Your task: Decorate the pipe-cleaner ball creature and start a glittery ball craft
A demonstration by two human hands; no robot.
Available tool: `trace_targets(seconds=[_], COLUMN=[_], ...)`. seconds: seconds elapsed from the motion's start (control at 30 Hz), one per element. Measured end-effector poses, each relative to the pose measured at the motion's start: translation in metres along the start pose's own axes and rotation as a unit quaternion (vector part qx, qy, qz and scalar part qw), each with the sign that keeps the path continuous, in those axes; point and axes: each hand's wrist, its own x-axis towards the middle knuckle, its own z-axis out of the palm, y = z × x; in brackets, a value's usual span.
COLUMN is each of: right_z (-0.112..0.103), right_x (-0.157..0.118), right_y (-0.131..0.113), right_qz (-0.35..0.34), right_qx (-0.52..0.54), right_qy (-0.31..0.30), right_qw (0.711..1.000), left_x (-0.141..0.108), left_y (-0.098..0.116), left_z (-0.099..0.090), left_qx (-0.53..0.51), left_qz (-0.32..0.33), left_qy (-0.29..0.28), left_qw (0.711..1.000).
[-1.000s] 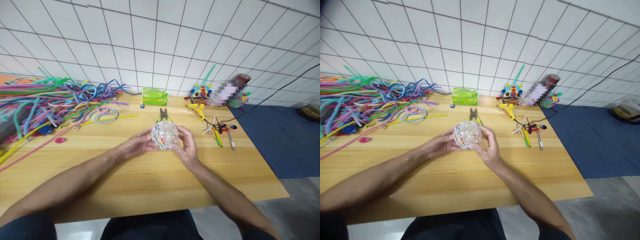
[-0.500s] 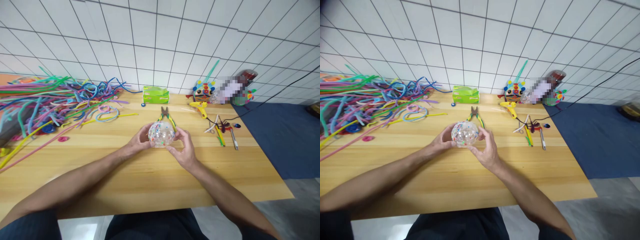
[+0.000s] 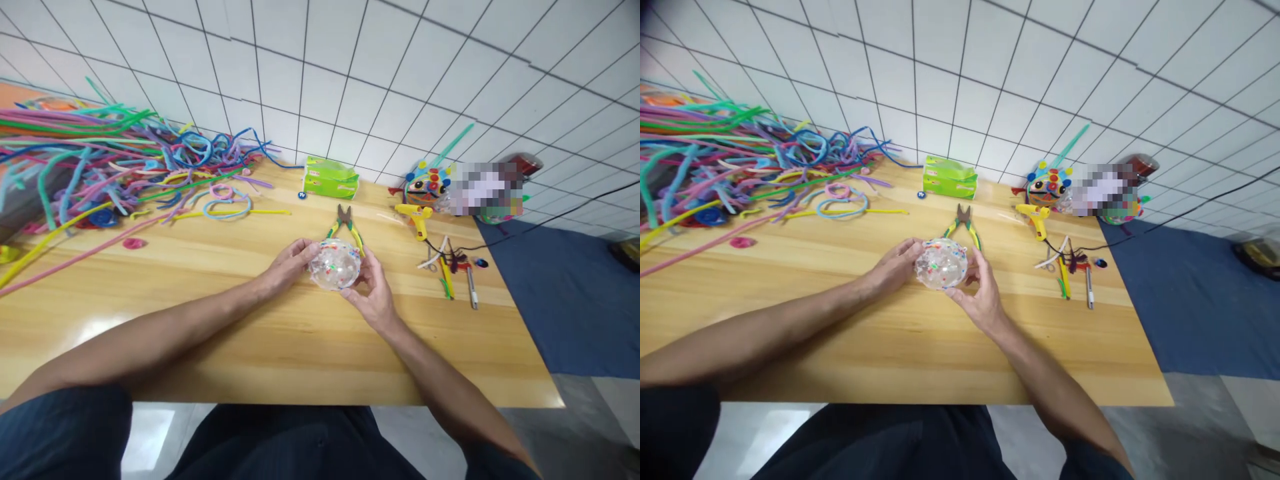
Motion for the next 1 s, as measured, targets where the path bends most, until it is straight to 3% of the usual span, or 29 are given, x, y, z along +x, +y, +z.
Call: trace_targets(seconds=[0.2, 0.33, 0.53, 0.67, 1.0], right_z=[-0.001, -0.002, -0.001, -0.003, -0.009], right_x=[-0.002, -0.001, -0.002, -0.001, 0.008], right_y=[0.01, 0.016, 0.02, 0.022, 0.007], right_qz=[0.018, 0.059, 0.063, 0.046, -0.025], right_qx=[-0.055, -0.074, -0.069, -0.077, -0.034], right_qy=[0.03, 0.036, 0.045, 0.037, -0.002], right_qw=[0.998, 0.995, 0.995, 0.995, 0.999], left_x=[-0.004, -0.01, -0.013, -0.011, -0.007], left_y=[-0.003, 0.0, -0.006, -0.011, -0.011], left_z=[0.004, 0.007, 0.011, 0.012, 0.006], left_qx=[-0.027, 0.019, 0.045, 0.058, 0.088], left_qz=[0.061, 0.056, 0.036, 0.064, 0.107], left_qy=[-0.061, -0.097, -0.093, -0.071, -0.089], left_qw=[0.996, 0.994, 0.994, 0.994, 0.986])
